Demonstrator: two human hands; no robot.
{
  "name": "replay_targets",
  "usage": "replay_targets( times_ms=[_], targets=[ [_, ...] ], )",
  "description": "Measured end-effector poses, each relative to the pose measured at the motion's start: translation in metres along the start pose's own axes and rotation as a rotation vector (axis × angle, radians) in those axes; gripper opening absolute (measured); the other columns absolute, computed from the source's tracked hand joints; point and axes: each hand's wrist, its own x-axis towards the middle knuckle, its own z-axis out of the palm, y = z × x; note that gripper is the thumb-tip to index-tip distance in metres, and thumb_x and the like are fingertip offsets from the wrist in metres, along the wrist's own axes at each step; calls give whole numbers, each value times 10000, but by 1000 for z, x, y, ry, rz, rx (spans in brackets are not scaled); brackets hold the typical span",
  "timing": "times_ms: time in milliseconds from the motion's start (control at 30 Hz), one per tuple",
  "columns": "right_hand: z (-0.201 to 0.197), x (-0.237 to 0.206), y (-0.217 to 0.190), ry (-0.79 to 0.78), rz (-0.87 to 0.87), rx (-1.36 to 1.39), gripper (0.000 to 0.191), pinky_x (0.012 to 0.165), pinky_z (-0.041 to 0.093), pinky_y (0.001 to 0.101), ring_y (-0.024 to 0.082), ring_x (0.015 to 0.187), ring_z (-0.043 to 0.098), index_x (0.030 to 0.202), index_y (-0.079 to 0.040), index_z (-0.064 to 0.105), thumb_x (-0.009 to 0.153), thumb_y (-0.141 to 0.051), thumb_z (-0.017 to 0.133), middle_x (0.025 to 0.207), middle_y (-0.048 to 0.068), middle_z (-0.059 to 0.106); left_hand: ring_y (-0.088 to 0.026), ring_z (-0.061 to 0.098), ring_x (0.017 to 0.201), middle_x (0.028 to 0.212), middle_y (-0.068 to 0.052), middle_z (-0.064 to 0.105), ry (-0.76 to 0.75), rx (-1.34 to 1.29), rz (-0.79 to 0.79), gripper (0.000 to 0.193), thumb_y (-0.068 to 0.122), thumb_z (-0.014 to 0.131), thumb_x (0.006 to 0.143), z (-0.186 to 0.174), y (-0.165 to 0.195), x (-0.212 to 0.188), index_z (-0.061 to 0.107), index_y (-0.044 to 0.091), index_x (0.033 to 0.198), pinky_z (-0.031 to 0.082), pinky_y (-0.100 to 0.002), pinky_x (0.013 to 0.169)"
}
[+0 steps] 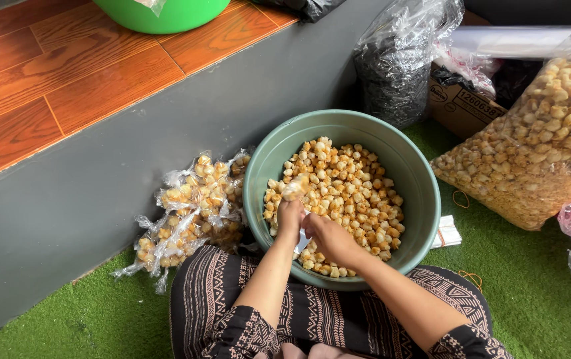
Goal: The person scoops small snack pieces from a large green bowl into small plastic bags using a scoop and their hands. They then tie each filled bag with a rubber band and place it aside. The process is repeated continuously.
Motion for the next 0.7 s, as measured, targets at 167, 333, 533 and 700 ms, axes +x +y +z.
replay_targets(
  times_ms=[167,333,533,700],
  targets=[
    [-25,14,8,99,85,-158,72,738,572,390,247,808,721,1010,-107,647,988,-176,649,910,67,737,-180,523,549,757,-13,596,16,660,90,289,152,406,997,5,3,-15,481,112,1273,433,-391,500],
    [-44,16,14,386,-210,-271,97,780,546,411,294,921,662,907,-86,690,871,-171,721,1023,95,687,-158,659,755,877,-86,722,-200,774,322,281,148,457,987,2,-11,-16,691,54,1111,516,-361,701],
    [-29,26,35,148,164,619,135,693,531,232,53,856,609,964,-46,546,1006,-152,618,1102,-7,644,-127,607,783,887,-79,675,-389,233,364,111,39,475,966,1,-16,-12,559,26,1037,498,-313,699],
    [-22,32,40,168,419,641,108,518,408,247,77,646,505,1003,-71,569,1032,-172,597,787,39,605,-135,600,677,829,-67,668,-278,408,497,115,33,501,938,4,-13,-17,540,57,1043,468,-295,595]
  ],
)
